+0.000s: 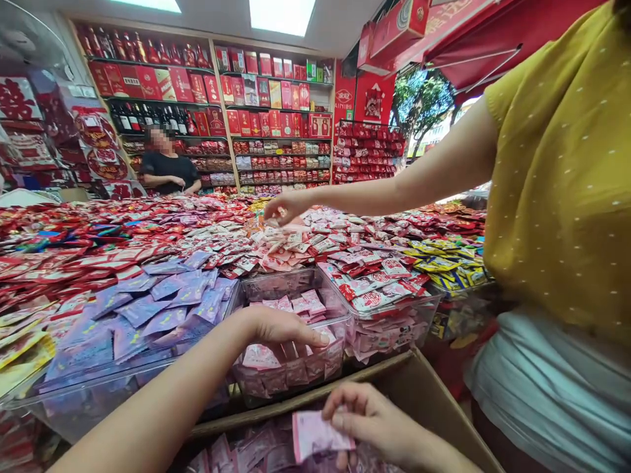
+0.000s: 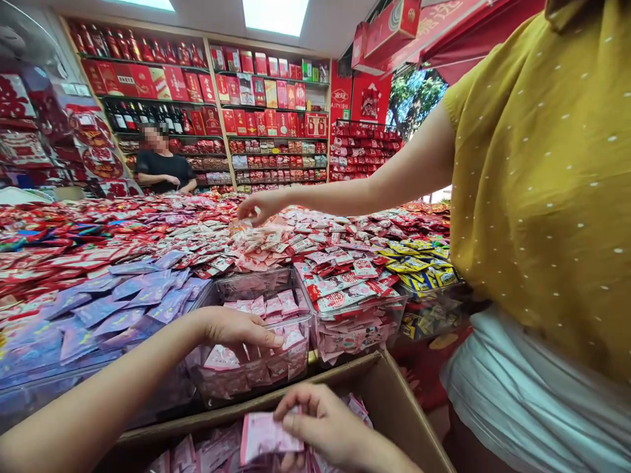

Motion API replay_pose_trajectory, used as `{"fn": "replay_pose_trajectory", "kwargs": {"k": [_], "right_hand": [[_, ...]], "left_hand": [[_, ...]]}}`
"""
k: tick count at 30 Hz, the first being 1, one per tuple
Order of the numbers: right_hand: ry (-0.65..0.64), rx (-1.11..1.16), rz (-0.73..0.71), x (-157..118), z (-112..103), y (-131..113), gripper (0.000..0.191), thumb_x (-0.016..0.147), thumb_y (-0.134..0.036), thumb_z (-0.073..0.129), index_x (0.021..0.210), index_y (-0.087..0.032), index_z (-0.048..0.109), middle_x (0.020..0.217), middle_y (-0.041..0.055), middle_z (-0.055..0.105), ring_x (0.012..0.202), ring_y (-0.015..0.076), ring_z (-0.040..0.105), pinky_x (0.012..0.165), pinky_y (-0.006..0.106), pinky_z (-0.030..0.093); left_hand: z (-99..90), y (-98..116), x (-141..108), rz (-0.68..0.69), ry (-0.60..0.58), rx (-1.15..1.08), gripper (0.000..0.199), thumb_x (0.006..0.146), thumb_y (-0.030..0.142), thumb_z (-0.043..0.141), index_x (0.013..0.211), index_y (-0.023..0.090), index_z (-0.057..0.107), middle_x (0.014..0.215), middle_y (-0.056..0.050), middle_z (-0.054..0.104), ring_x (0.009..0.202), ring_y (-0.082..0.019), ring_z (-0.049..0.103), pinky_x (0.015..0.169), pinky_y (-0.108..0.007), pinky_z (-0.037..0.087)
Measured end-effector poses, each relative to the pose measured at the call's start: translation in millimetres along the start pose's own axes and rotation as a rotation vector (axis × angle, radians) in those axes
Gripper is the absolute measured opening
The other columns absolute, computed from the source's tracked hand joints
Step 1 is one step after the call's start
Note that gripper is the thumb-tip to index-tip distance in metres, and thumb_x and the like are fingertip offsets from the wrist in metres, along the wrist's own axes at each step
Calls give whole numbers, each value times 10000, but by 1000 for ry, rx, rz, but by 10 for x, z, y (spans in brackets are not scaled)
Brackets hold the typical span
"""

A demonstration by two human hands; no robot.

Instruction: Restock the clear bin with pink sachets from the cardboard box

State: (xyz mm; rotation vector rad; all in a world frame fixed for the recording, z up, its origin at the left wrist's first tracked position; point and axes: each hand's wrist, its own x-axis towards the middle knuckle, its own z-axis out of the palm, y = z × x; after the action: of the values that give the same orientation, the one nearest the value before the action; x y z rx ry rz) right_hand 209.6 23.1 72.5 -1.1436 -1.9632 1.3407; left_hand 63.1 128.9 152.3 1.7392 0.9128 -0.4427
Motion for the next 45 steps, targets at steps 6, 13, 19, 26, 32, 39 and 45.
{"fn": "replay_pose_trajectory", "kwargs": {"k": [6, 13, 19, 26, 32, 39, 45], "right_hand": [[140, 1002, -109, -364, 9, 267, 618, 524, -137, 719, 1070, -170, 431, 783, 43, 613, 708, 131, 591, 602, 227, 434], [444, 932, -16, -255, 39, 262, 210, 698, -313, 597, 794, -136, 536, 616, 7, 587, 494, 65, 516, 490, 189, 375], [512, 990, 86, -237, 22, 321, 219, 689, -343, 600, 741, -134, 561, 541, -39, 475, 443, 23, 381, 439, 146, 302], [486, 881, 120, -236, 64, 365, 251, 676, -376, 600, 715, -129, 578, 547, -34, 439, 472, 35, 351, 439, 156, 280], [418, 716, 108, -233, 107, 383, 312, 680, -430, 569, 687, -120, 540, 539, -30, 472, 458, 44, 383, 454, 177, 310], [310, 687, 122, -209, 179, 408, 347, 673, -457, 560, 701, -116, 509, 539, -15, 521, 407, 50, 439, 437, 183, 313], [231, 644, 52, -182, 217, 448, 348, 641, -442, 595, 643, -97, 557, 505, -27, 462, 446, 48, 402, 468, 187, 314]], "left_hand": [[-7, 3, 13, 18, -12, -14, 424, 659, 541, 526, 817, 157, 613, 727, -16, 544, 669, -138, 511, 652, -284, 416], [12, 39, -29, 1, 2, 6, 425, 685, 500, 516, 909, 149, 595, 800, -47, 558, 660, -144, 515, 655, -307, 422], [3, 34, -19, -15, 1, 20, 480, 673, 528, 511, 941, 137, 581, 833, -56, 557, 709, -152, 510, 698, -313, 411], [12, 13, -16, -22, -8, 12, 488, 661, 531, 513, 959, 150, 579, 856, -61, 576, 739, -167, 528, 694, -315, 429], [12, 3, -9, -23, -4, 6, 519, 647, 545, 517, 971, 145, 578, 874, -72, 593, 741, -172, 543, 699, -322, 433], [13, -16, -5, -24, -1, -4, 510, 650, 539, 524, 961, 138, 579, 846, -71, 597, 704, -159, 545, 672, -300, 429], [10, -22, -3, -27, 7, -12, 476, 632, 543, 541, 907, 158, 598, 807, -49, 599, 641, -143, 539, 651, -301, 437]]}}
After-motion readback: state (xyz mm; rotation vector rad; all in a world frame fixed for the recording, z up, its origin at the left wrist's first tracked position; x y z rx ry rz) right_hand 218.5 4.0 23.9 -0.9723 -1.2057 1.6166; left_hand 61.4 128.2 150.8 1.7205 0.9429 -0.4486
